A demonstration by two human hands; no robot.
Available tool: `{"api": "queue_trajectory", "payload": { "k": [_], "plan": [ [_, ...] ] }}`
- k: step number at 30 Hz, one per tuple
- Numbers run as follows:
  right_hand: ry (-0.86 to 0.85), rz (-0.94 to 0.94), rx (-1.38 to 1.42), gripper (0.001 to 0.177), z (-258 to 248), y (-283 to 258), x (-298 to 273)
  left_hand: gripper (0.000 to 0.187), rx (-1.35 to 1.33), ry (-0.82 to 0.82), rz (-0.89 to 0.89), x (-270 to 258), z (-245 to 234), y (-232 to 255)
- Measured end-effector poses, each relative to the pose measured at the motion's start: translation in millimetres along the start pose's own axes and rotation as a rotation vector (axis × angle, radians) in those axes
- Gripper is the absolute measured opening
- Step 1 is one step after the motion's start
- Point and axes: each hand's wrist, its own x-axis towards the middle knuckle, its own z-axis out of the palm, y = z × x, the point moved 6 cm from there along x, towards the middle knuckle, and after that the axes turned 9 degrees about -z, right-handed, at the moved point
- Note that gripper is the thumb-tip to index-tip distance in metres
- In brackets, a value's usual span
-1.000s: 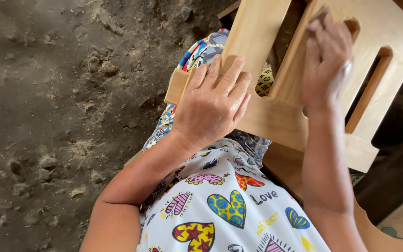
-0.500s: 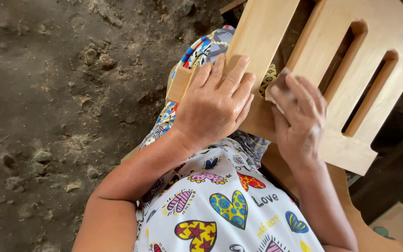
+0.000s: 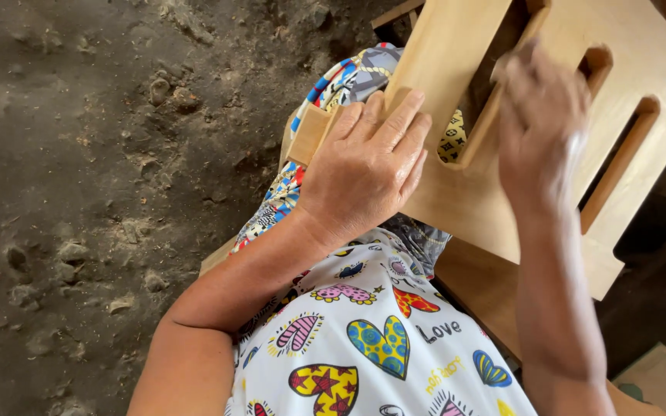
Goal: Sanding a wooden furniture component with sandpaper to smooth the surface
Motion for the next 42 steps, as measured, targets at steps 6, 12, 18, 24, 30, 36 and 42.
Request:
{"api": "queue_trajectory", "payload": {
  "k": [6,12,18,24,30,36,42],
  "plan": [
    [-0.136,0.185,0.068,0.036,-10.7,-66.1,-64.9,0.027,0.027,-0.027,0.008,3.8,-1.1,-0.8],
    [-0.006,0.233,0.097,0.046,5.0,-1.6,-57.3,0.028,0.077,-0.027,0.020,4.3,1.2,-0.9],
    [0.071,0.213,0.078,0.027,13.2,67.9,-21.5,0.024,0.050,0.002,0.022,3.5,1.4,-1.4],
    [-0.056,0.144,0.149,0.047,-0.9,-26.9,-68.7,0.024,0.050,-0.004,0.027,6.5,-6.6,1.3],
    [-0.116,0.130,0.196,0.036,-10.5,-40.0,-82.7,0.029,0.098,-0.045,0.028,6.1,-1.0,0.4],
    [0.023,0.192,0.091,0.031,16.1,52.2,-42.5,0.027,0.117,-0.031,0.026,3.2,1.7,-1.0],
    [0.045,0.282,0.070,0.028,-41.3,10.3,-42.2,0.027,0.121,-0.028,0.045,4.4,-3.9,0.9]
  ]
}}
